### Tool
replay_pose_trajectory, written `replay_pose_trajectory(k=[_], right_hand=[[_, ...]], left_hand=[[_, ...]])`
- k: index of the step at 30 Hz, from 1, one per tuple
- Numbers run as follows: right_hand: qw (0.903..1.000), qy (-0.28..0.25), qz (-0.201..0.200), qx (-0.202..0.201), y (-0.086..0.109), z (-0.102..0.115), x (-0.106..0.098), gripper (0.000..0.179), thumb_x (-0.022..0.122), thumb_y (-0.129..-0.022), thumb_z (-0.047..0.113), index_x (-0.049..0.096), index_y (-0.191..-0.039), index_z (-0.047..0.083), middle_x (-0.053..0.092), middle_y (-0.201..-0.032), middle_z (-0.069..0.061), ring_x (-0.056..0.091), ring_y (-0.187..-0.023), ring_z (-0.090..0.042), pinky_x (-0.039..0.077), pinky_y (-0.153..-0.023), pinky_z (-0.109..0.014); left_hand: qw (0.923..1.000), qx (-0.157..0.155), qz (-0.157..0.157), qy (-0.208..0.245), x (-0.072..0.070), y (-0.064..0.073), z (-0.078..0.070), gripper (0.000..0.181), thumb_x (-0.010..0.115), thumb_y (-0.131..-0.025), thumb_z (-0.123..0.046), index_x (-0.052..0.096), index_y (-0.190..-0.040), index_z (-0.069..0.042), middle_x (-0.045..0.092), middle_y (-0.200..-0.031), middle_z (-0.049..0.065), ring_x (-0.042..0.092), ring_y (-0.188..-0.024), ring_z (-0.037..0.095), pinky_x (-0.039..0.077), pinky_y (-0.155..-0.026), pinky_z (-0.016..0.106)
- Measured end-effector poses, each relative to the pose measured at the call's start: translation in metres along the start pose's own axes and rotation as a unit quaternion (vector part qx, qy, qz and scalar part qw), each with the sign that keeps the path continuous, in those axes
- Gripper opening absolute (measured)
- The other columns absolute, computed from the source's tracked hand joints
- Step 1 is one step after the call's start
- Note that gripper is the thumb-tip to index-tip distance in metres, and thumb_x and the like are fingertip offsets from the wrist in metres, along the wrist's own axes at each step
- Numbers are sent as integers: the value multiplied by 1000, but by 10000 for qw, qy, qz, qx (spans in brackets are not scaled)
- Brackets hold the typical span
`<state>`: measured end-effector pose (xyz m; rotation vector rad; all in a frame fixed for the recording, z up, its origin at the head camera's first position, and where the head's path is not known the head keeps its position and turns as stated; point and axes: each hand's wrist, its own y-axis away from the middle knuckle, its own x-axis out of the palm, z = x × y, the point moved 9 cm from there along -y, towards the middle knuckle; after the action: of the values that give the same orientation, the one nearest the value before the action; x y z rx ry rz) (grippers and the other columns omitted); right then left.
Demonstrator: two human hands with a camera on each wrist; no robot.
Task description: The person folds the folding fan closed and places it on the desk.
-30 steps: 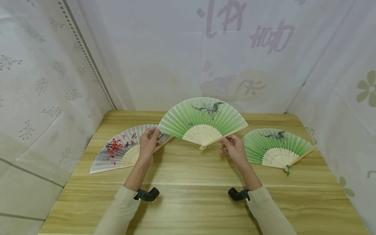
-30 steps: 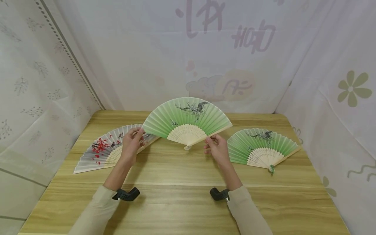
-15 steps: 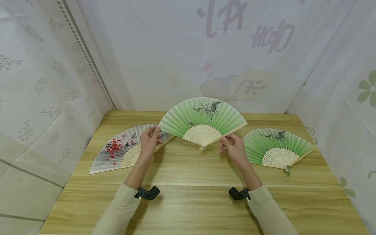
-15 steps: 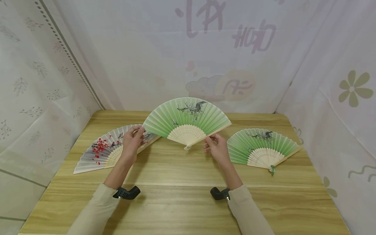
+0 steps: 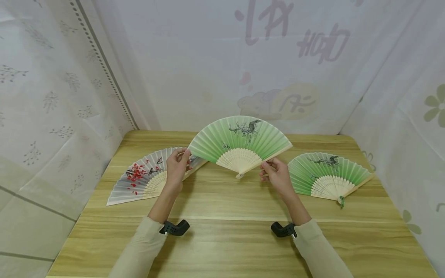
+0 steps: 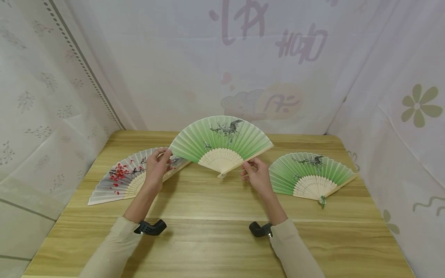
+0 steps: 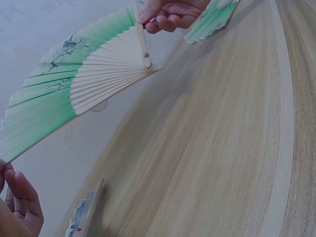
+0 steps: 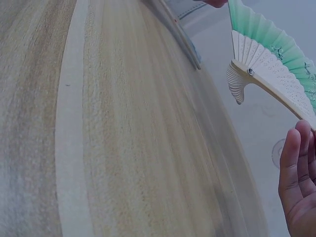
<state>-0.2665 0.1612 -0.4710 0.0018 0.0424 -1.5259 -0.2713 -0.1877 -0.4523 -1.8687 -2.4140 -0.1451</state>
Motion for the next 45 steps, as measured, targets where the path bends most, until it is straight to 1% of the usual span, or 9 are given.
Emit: replay_pose_trajectory(k=[8, 13, 18, 23, 28, 31, 35, 39, 45], right_hand=[[10000, -4, 72, -3, 0, 2, 2, 20, 56, -106, 11, 58, -112, -8, 55, -109, -36, 64, -76, -21, 60, -65, -35], [9999, 63, 88, -46, 1, 5, 4, 20, 55, -107, 10, 58, -113, -9, 57, -106, -33, 64, -77, -21, 60, -66, -34], [9998, 92, 131, -72, 1, 6, 5, 20, 56, -106, 10, 59, -112, -9, 58, -104, -29, 64, -78, -23, 60, -67, -36], [9997, 147, 159, -138, 1, 7, 5, 20, 57, -106, 10, 59, -111, -10, 58, -104, -30, 64, -78, -24, 60, -68, -38], [9997, 90, 125, -164, 1, 8, 6, 19, 57, -105, 8, 59, -109, -10, 58, -102, -31, 64, -76, -22, 60, -66, -36], [9998, 61, 103, -145, 0, 7, 6, 18, 58, -105, 7, 60, -108, -11, 58, -101, -32, 64, -74, -21, 60, -65, -34], [9998, 30, 91, -151, 1, 8, 6, 18, 59, -104, 7, 60, -107, -11, 57, -103, -34, 64, -74, -21, 60, -64, -34], [9998, -1, 99, -184, 1, 9, 7, 18, 59, -104, 8, 61, -106, -10, 57, -104, -35, 64, -75, -23, 60, -64, -33], [9995, -7, 113, -279, 1, 9, 8, 17, 60, -104, 7, 61, -105, -10, 58, -102, -35, 64, -73, -21, 60, -63, -33]], left_hand=[[9999, 45, 79, -52, 2, 1, -2, 24, 59, -106, -19, 58, -120, 1, 63, -94, 1, 51, -74, 17, 54, -61, 25], [9998, 69, 129, -102, 3, 1, -4, 28, 59, -106, -21, 57, -121, 2, 63, -95, 2, 50, -76, 18, 54, -62, 26], [9999, 25, 127, -97, 3, 0, -3, 30, 60, -105, -23, 57, -121, 2, 63, -95, 1, 51, -77, 18, 52, -62, 25], [9997, -64, 211, -50, 4, -3, -2, 27, 57, -106, -18, 57, -124, 2, 63, -95, 2, 51, -76, 20, 51, -61, 25], [9996, -106, 244, -25, 5, -3, -3, 26, 55, -107, -14, 56, -125, 4, 62, -93, 2, 50, -74, 19, 50, -61, 26], [9997, -63, 224, -26, 6, -2, -4, 27, 57, -106, -17, 56, -125, 3, 62, -94, 2, 50, -73, 17, 50, -61, 25], [9997, 90, 181, -131, 7, -1, -6, 30, 58, -106, -23, 57, -124, 1, 62, -96, 3, 50, -74, 15, 50, -62, 23], [9996, 186, 137, -180, 8, 1, -8, 29, 58, -106, -23, 57, -122, 1, 63, -97, 4, 52, -77, 17, 51, -63, 24], [9995, 202, 151, -210, 10, 1, -10, 28, 58, -106, -21, 58, -122, 1, 63, -96, 3, 53, -79, 20, 52, -65, 26]])
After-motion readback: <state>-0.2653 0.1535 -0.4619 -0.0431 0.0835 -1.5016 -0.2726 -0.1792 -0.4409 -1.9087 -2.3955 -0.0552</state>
